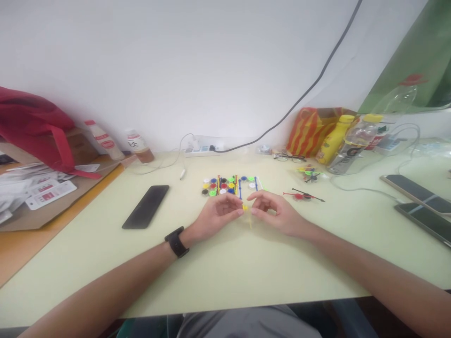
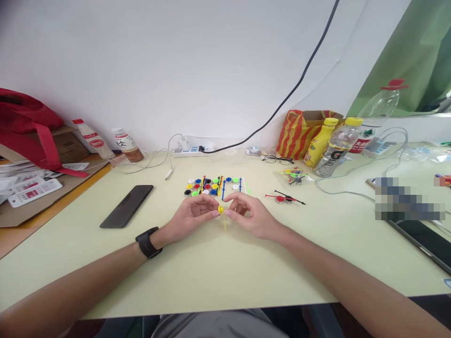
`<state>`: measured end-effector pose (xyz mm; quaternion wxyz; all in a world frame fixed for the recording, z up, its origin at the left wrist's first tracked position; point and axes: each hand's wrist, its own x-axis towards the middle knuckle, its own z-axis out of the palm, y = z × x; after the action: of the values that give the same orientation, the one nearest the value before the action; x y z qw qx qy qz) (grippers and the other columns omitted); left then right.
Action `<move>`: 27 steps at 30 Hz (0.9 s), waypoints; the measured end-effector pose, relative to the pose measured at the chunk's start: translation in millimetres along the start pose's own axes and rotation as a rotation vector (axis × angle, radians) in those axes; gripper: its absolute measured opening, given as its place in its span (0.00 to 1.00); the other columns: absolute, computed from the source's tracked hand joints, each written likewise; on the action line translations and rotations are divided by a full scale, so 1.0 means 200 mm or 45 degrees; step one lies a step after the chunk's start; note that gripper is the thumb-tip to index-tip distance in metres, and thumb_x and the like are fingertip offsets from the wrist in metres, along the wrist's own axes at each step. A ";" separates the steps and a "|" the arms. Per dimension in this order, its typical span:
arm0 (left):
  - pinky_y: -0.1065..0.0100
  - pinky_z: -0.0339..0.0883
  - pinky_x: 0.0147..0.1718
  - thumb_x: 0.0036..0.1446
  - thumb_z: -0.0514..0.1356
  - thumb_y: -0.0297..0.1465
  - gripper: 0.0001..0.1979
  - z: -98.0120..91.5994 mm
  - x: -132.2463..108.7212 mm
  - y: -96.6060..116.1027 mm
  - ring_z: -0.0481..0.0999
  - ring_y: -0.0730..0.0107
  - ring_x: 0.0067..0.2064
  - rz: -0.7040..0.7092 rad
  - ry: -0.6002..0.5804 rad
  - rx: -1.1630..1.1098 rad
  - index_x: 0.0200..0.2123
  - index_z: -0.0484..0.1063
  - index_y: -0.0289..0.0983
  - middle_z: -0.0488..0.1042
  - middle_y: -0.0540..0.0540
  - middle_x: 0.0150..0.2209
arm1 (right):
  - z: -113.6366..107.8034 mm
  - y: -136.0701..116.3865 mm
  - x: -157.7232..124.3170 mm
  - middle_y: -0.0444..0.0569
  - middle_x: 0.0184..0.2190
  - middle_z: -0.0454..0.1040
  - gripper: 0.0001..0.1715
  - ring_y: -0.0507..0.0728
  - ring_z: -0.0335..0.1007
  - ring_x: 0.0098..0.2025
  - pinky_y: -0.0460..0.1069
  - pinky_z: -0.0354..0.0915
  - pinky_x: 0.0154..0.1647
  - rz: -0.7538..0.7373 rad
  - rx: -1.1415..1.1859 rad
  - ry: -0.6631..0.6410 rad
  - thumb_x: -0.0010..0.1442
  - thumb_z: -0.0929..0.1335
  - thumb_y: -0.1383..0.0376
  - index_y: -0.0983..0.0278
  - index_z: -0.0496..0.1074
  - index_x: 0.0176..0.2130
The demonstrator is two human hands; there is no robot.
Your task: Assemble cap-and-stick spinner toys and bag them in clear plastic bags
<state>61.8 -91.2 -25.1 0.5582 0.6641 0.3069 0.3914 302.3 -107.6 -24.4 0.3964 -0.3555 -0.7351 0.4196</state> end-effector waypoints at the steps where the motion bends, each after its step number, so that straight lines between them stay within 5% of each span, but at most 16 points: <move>1: 0.62 0.75 0.50 0.60 0.71 0.34 0.12 0.00 0.00 0.00 0.79 0.65 0.45 0.002 0.004 0.007 0.44 0.77 0.35 0.77 0.43 0.43 | 0.00 0.00 0.00 0.45 0.34 0.73 0.22 0.54 0.69 0.33 0.49 0.69 0.36 -0.008 -0.017 0.005 0.68 0.69 0.57 0.58 0.68 0.58; 6: 0.63 0.75 0.50 0.61 0.70 0.34 0.12 -0.01 0.00 -0.01 0.79 0.65 0.46 0.013 0.001 0.007 0.44 0.76 0.36 0.77 0.44 0.43 | -0.01 0.01 -0.01 0.45 0.38 0.70 0.39 0.52 0.65 0.31 0.48 0.66 0.32 -0.047 -0.032 0.010 0.70 0.67 0.58 0.53 0.50 0.73; 14: 0.63 0.75 0.49 0.61 0.70 0.34 0.11 -0.01 0.00 -0.01 0.79 0.64 0.46 0.044 0.014 0.011 0.45 0.76 0.36 0.78 0.43 0.44 | 0.01 0.02 -0.02 0.44 0.31 0.70 0.28 0.53 0.65 0.32 0.48 0.64 0.32 0.039 -0.070 -0.223 0.70 0.68 0.56 0.60 0.68 0.65; 22: 0.63 0.75 0.49 0.60 0.71 0.34 0.12 -0.01 -0.01 -0.01 0.79 0.64 0.46 0.051 0.069 0.020 0.44 0.77 0.36 0.78 0.44 0.43 | 0.01 -0.02 -0.01 0.43 0.35 0.70 0.41 0.54 0.65 0.33 0.49 0.62 0.33 0.165 0.139 -0.038 0.68 0.69 0.53 0.54 0.51 0.72; 25: 0.63 0.76 0.49 0.61 0.70 0.34 0.11 -0.01 -0.01 -0.02 0.79 0.64 0.46 0.066 0.103 0.024 0.43 0.77 0.36 0.78 0.43 0.43 | 0.00 -0.02 0.00 0.41 0.30 0.68 0.29 0.52 0.60 0.27 0.48 0.57 0.28 0.355 0.340 0.009 0.67 0.69 0.48 0.57 0.67 0.61; 27: 0.63 0.76 0.49 0.61 0.70 0.33 0.11 -0.02 0.00 -0.03 0.80 0.64 0.46 0.083 0.134 0.026 0.44 0.76 0.36 0.78 0.43 0.43 | -0.02 -0.03 0.00 0.41 0.21 0.62 0.27 0.51 0.54 0.23 0.49 0.53 0.26 0.477 0.496 -0.135 0.69 0.64 0.44 0.62 0.76 0.36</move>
<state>58.7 -89.4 -30.1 0.5214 0.6579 0.3182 0.4405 304.5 -107.6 -18.0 0.3337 -0.3798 -0.5819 0.6369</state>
